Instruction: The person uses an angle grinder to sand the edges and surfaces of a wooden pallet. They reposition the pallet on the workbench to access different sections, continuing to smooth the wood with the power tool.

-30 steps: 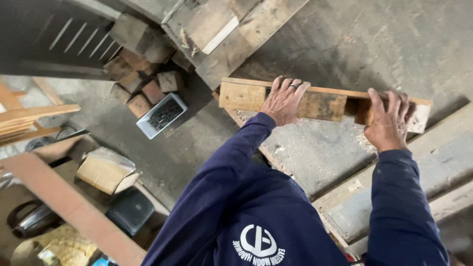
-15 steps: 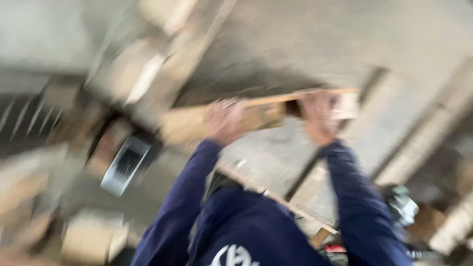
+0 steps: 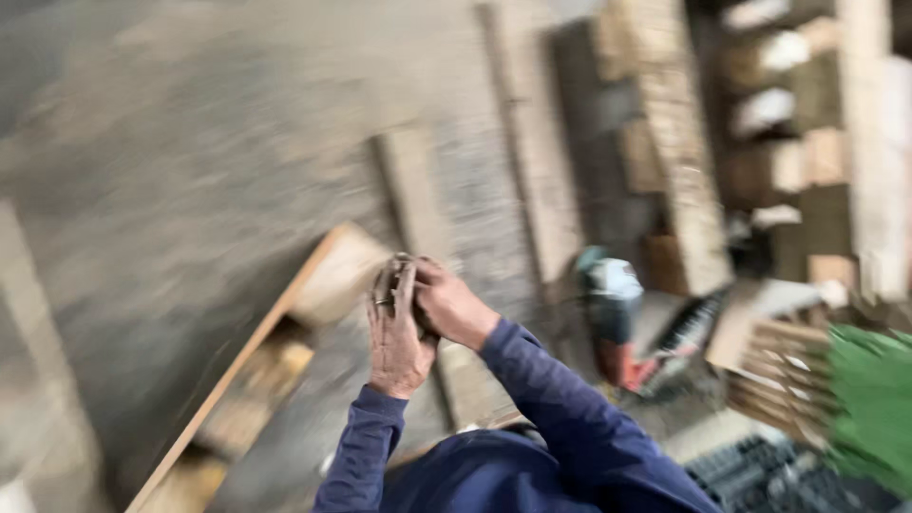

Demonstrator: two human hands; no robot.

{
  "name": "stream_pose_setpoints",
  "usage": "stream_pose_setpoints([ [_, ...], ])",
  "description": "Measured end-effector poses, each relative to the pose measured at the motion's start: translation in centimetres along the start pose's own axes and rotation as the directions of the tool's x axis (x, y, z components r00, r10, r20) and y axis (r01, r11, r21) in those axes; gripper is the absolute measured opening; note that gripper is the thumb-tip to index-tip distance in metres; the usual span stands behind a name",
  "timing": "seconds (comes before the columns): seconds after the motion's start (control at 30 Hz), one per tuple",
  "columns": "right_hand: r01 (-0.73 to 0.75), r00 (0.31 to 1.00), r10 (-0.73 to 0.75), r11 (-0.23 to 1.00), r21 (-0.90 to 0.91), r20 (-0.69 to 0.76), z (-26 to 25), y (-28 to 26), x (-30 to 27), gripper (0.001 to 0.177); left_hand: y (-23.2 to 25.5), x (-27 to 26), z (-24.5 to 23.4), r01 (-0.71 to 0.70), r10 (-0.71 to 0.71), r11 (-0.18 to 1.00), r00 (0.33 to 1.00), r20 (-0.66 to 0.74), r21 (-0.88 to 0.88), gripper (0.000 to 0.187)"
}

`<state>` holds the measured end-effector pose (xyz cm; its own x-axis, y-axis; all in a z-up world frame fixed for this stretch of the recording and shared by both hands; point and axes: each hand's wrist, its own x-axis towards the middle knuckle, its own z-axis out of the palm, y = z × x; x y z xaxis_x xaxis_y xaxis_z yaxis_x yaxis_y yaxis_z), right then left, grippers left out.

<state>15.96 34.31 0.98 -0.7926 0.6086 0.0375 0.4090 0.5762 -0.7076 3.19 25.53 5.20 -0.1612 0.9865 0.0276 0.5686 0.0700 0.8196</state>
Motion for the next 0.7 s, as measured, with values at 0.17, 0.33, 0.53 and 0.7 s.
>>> stream_pose_setpoints([
  [0.17,-0.313,0.902,0.237,0.935,-0.167,-0.361,-15.0,9.6,-8.2,0.04,7.3,8.7,11.8,-0.167,0.202,0.969,0.96,0.194,-0.181,0.078],
  [0.33,-0.675,0.711,0.378,0.603,-0.425,-0.593,-25.1,20.8,-12.4,0.083,12.4,17.2,23.8,-0.178,0.294,0.926,0.893,0.341,-0.331,0.07],
  [0.53,-0.783,0.617,0.582,0.523,-0.337,-0.53,-27.3,27.3,-16.3,0.108,13.5,21.9,33.9,-0.137,0.246,0.92,0.931,0.269,-0.368,0.065],
  [0.7,-0.66,0.668,0.491,0.738,-0.141,-0.559,-29.1,25.1,-15.2,0.092,12.3,22.8,34.0,-0.033,0.155,0.919,0.947,0.282,-0.393,0.076],
])
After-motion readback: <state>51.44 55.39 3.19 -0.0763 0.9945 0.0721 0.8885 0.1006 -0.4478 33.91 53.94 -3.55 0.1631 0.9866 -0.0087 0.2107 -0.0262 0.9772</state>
